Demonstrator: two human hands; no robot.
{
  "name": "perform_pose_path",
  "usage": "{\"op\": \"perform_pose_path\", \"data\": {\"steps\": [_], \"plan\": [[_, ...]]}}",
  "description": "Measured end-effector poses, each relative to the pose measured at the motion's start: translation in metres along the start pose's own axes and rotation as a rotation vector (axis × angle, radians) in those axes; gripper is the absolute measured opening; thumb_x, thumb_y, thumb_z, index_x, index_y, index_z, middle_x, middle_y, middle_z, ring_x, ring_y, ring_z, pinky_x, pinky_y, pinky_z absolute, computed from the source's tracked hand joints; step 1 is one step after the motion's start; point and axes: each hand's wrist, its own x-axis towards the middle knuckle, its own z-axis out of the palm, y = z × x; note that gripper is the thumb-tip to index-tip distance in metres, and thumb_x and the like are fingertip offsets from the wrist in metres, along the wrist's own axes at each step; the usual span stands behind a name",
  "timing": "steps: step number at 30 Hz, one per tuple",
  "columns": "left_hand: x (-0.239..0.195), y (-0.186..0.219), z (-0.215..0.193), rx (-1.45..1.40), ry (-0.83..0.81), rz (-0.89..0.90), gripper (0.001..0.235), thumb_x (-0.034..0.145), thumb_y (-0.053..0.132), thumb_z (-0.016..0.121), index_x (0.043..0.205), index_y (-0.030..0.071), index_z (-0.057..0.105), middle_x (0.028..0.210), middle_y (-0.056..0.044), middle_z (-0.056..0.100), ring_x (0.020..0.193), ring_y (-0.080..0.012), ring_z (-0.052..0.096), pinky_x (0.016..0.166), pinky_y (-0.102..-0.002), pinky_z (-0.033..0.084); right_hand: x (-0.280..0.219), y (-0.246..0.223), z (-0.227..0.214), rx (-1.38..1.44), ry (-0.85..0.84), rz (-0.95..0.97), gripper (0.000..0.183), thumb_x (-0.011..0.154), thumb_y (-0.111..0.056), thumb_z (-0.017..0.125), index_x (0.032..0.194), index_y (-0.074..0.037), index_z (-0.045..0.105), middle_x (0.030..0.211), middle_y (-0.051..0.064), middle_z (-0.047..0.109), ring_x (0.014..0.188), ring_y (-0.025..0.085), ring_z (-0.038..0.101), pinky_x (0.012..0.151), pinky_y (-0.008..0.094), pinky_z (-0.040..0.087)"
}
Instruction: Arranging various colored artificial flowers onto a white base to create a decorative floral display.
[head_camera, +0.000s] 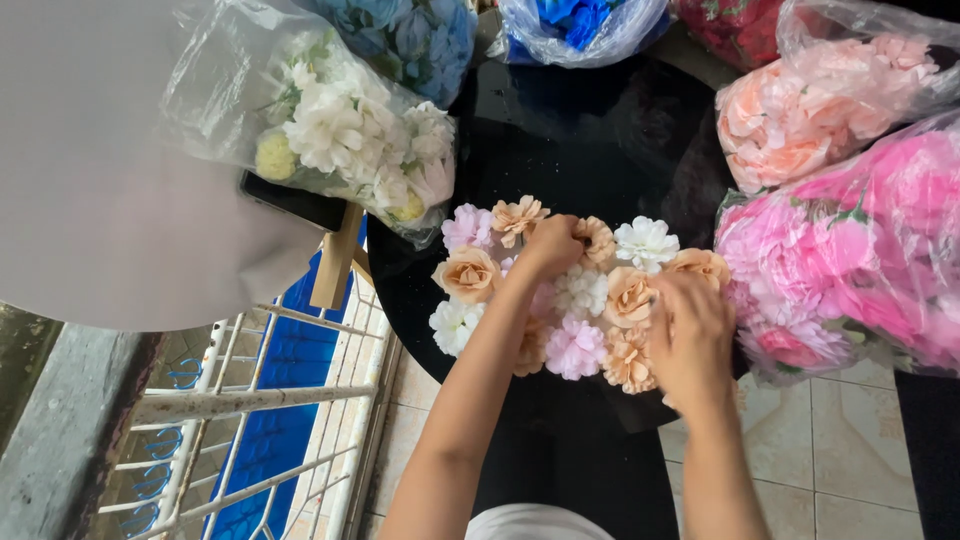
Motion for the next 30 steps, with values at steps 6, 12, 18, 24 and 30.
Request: {"op": "perform_pose_path", "data": {"steps": [6,12,18,24,30], "plan": [[-0.029,0.024,-0.026,-0.215,0.035,-0.016,0.051,0.078,0.015,0.059,0.126,0.000,0.069,0.118,-0.030,0.071,0.123,-0.0485,0.061,0.104,-0.059,0.050,0.090,0.060,0.012,-0.072,-0.245,0.005,0.035,0.098,-0.012,0.063,0.133,-0.014,0.064,0.113,0.014,0.069,0.108,0.038,0.068,0.096,0.049,0.050],[-0.032,0.025,-0.020,-0.154,0.045,0.011,0.049,0.076,0.008,0.059,0.123,-0.002,0.070,0.114,-0.032,0.071,0.120,-0.0481,0.063,0.102,-0.057,0.052,0.124,0.055,0.019,0.171,-0.875,0.247,0.077,0.083,-0.008,0.070,0.154,-0.014,0.039,0.134,0.036,0.061,0.126,0.058,0.054,0.111,0.065,0.039],[-0.012,0.005,0.011,-0.028,0.087,0.051,0.046,0.074,0.007,0.068,0.119,0.000,0.072,0.104,-0.028,0.074,0.108,-0.0487,0.069,0.090,-0.054,0.058,0.128,0.054,0.021,0.024,-0.981,0.249,0.041,0.081,-0.019,0.076,0.121,-0.014,0.074,0.116,0.021,0.077,0.118,0.045,0.066,0.101,0.054,0.052],[-0.012,0.000,0.009,-0.070,0.084,0.059,0.045,0.079,0.010,0.067,0.122,0.000,0.070,0.109,-0.029,0.073,0.112,-0.0506,0.067,0.094,-0.059,0.056,0.125,0.082,0.038,0.031,-0.956,0.309,0.041,0.079,-0.020,0.079,0.121,-0.018,0.078,0.113,0.019,0.078,0.117,0.043,0.067,0.100,0.053,0.053],[-0.010,-0.004,0.008,-0.114,0.083,-0.006,0.049,0.080,0.013,0.067,0.127,0.000,0.068,0.112,-0.028,0.073,0.117,-0.0479,0.065,0.099,-0.057,0.054,0.112,0.054,0.009,0.174,-0.767,0.469,0.036,0.081,-0.024,0.076,0.116,-0.018,0.077,0.110,0.015,0.079,0.116,0.039,0.067,0.096,0.054,0.053]]}}
